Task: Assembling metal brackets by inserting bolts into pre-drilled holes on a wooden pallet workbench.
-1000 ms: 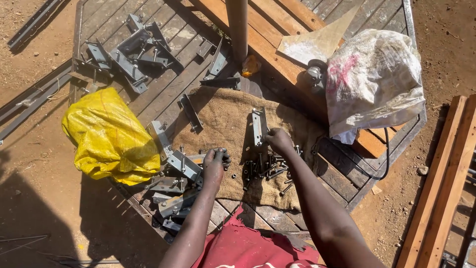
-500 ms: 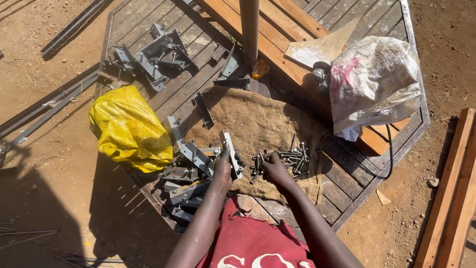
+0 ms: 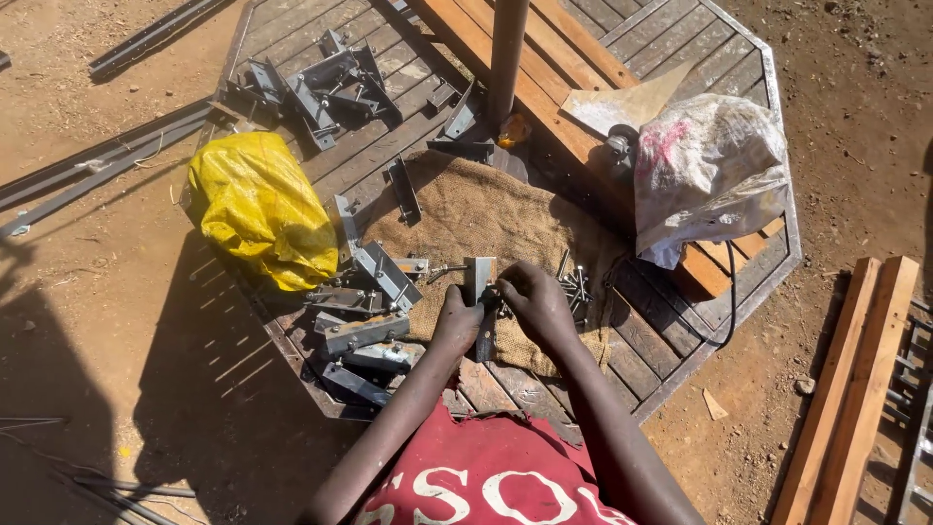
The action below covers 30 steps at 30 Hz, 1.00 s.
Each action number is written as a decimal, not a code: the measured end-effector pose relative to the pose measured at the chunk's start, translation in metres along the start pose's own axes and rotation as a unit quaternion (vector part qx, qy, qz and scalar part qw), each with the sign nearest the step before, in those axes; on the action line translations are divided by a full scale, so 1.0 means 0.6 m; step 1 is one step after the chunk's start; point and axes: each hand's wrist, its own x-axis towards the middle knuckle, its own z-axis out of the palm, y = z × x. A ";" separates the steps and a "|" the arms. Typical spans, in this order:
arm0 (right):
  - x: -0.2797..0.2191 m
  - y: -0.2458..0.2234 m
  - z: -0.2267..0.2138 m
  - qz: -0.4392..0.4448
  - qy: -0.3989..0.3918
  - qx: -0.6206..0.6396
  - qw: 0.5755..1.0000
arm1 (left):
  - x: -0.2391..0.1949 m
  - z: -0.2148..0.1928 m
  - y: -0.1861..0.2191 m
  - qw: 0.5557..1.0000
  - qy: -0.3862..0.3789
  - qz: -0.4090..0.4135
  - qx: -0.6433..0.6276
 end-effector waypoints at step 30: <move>-0.172 0.095 0.029 0.206 -0.092 0.331 0.916 | -0.142 -0.032 0.093 0.912 -0.021 -0.122 -0.391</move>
